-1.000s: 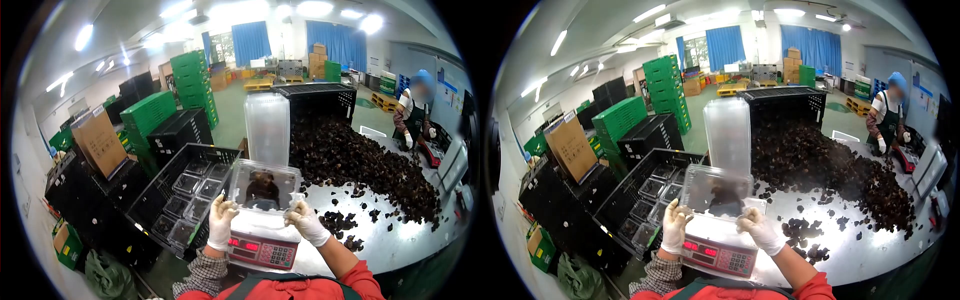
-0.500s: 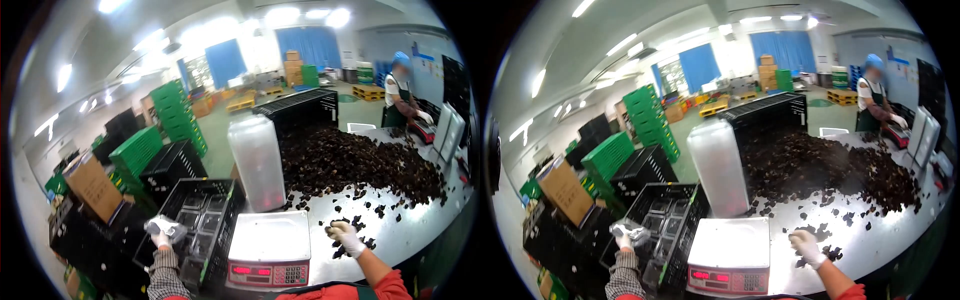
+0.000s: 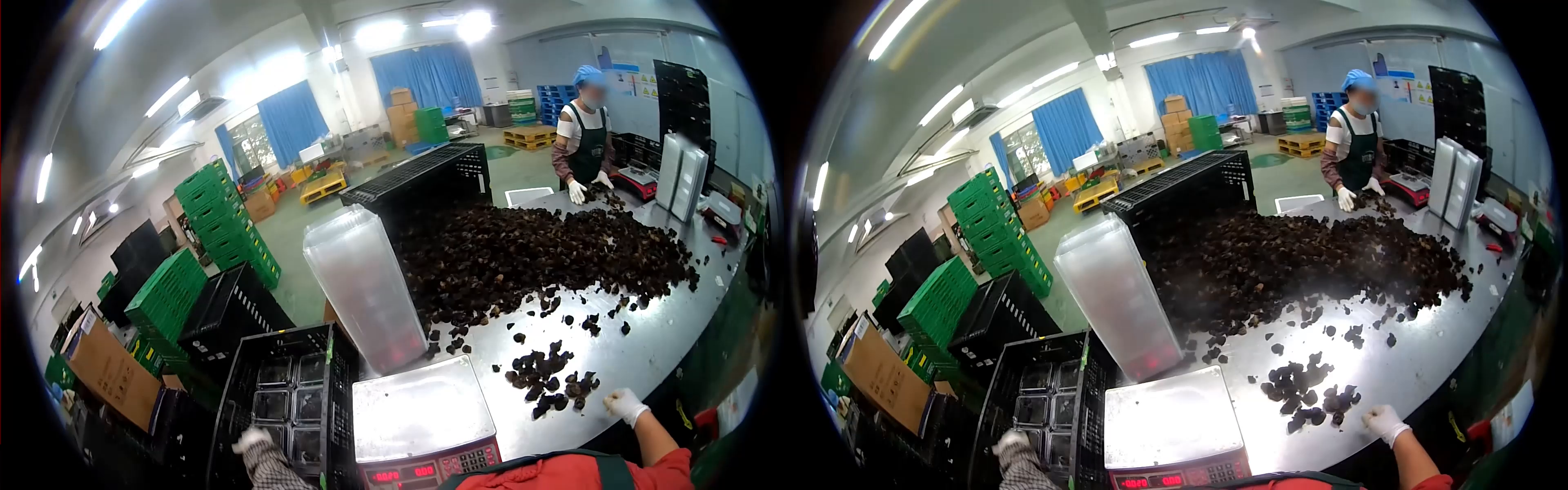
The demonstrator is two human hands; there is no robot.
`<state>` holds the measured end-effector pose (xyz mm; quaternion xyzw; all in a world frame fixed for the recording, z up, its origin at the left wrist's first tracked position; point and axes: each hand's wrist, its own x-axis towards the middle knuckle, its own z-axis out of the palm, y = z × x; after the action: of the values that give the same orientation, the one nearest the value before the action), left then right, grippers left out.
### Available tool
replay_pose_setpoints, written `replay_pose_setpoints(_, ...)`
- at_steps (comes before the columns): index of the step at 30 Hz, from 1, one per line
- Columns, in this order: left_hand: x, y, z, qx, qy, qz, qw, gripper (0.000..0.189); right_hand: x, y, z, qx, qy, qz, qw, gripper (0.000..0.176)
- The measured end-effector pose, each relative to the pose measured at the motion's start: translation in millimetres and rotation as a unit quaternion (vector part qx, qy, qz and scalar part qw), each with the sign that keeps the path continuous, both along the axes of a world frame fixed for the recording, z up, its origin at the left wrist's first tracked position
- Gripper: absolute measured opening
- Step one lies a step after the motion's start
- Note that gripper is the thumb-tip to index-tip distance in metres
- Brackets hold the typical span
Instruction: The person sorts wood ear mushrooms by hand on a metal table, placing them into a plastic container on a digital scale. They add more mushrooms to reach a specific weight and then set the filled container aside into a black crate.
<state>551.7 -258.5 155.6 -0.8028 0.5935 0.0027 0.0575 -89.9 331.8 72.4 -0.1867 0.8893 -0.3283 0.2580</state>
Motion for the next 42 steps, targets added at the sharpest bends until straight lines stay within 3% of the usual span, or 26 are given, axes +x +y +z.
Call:
replay_pose_setpoints(1, -24.5, -11.0, 22.8, -0.094, 0.005, -0.061, 0.994, 0.057, 14.2, -7.4, 13.8, 0.017, -0.057, -0.028, 0.998, 0.022)
replay_pose_setpoints(3, -96.1, -52.2, 78.6, -0.298, 0.039, -0.196, 0.933, 0.050, 19.3, -17.3, -21.5, -0.061, -0.147, -0.095, 0.983, 0.026)
replay_pose_setpoints(4, -134.7, -71.2, 101.1, -0.443, 0.107, -0.336, 0.824, 0.045, 23.9, -27.2, -20.6, 0.023, -0.049, -0.070, 0.996, 0.028)
replay_pose_setpoints(5, -185.5, -61.7, 137.3, -0.471, 0.138, -0.404, 0.772, 0.043, 28.3, -36.2, -19.1, 0.106, 0.050, -0.046, 0.992, 0.032)
replay_pose_setpoints(6, -232.7, -41.3, 175.1, -0.473, 0.181, -0.478, 0.718, 0.043, 30.9, -43.1, -22.1, 0.117, 0.089, -0.053, 0.988, 0.033)
replay_pose_setpoints(9, -337.1, -11.1, 236.3, -0.523, 0.134, -0.571, 0.619, 0.043, 28.0, -58.4, -35.1, 0.124, 0.174, -0.085, 0.973, 0.038)
replay_pose_setpoints(12, -390.6, -43.3, 251.3, -0.354, 0.091, -0.520, 0.772, 0.047, 30.7, -50.4, -51.5, 0.081, 0.231, -0.094, 0.965, 0.034)
replay_pose_setpoints(13, -399.3, -55.2, 270.4, -0.204, 0.083, -0.481, 0.848, 0.048, 33.0, -49.0, -51.3, 0.070, 0.240, -0.089, 0.964, 0.034)
replay_pose_setpoints(15, -404.6, -58.0, 295.0, -0.130, 0.101, -0.518, 0.839, 0.033, 42.5, -48.1, -32.1, 0.025, 0.224, -0.093, 0.970, 0.033)
replay_pose_setpoints(17, -410.7, -42.5, 316.0, -0.089, 0.049, -0.500, 0.860, 0.032, 46.8, -43.6, -29.1, -0.011, 0.214, -0.088, 0.973, 0.032)
replay_pose_setpoints(21, -418.2, -18.5, 325.9, -0.187, -0.004, -0.428, 0.884, 0.044, 45.1, -42.8, -33.4, -0.047, 0.206, -0.103, 0.972, 0.026)
replay_pose_setpoints(23, -416.7, -7.4, 320.6, -0.272, -0.029, -0.414, 0.868, 0.048, 42.6, -43.7, -28.2, -0.066, 0.176, -0.080, 0.979, 0.026)
replay_pose_setpoints(24, -415.3, -0.1, 315.0, -0.363, -0.053, -0.414, 0.833, 0.050, 37.2, -45.8, -33.8, -0.085, 0.160, -0.068, 0.981, 0.027)
replay_pose_setpoints(27, -398.2, 16.7, 304.6, -0.576, 0.051, -0.518, 0.631, 0.041, 36.1, -39.6, -44.0, -0.086, 0.130, -0.038, 0.987, 0.030)
replay_pose_setpoints(28, -391.2, 57.2, 302.8, -0.556, 0.115, -0.546, 0.616, 0.036, 29.9, -37.8, -61.1, -0.057, 0.066, -0.042, 0.995, 0.041)
replay_pose_setpoints(30, -377.0, 147.9, 271.4, -0.521, 0.132, -0.536, 0.651, 0.035, 31.0, -31.4, -53.3, -0.079, 0.097, -0.021, 0.992, 0.034)
replay_pose_setpoints(31, -366.5, 166.7, 240.7, -0.528, 0.128, -0.573, 0.613, 0.032, 31.0, -29.0, -36.2, -0.083, 0.116, 0.005, 0.990, 0.031)
replay_pose_setpoints(33, -341.7, 207.5, 173.7, -0.446, 0.119, -0.620, 0.635, 0.033, 25.4, -21.1, -46.0, -0.148, 0.127, 0.002, 0.981, 0.025)
replay_pose_setpoints(37, -303.6, 267.4, 53.6, -0.284, 0.085, -0.561, 0.773, 0.034, 11.0, -12.4, -31.2, -0.215, 0.070, -0.008, 0.974, 0.016)
replay_pose_setpoints(39, -300.5, 289.7, 23.8, -0.196, 0.079, -0.529, 0.822, 0.038, 0.2, -9.7, -14.1, -0.217, 0.114, 0.009, 0.969, 0.013)
replay_pose_setpoints(42, -324.0, 333.9, 28.1, -0.262, 0.083, -0.536, 0.798, 0.057, -26.1, -16.2, -7.6, -0.224, 0.207, 0.082, 0.949, 0.019)
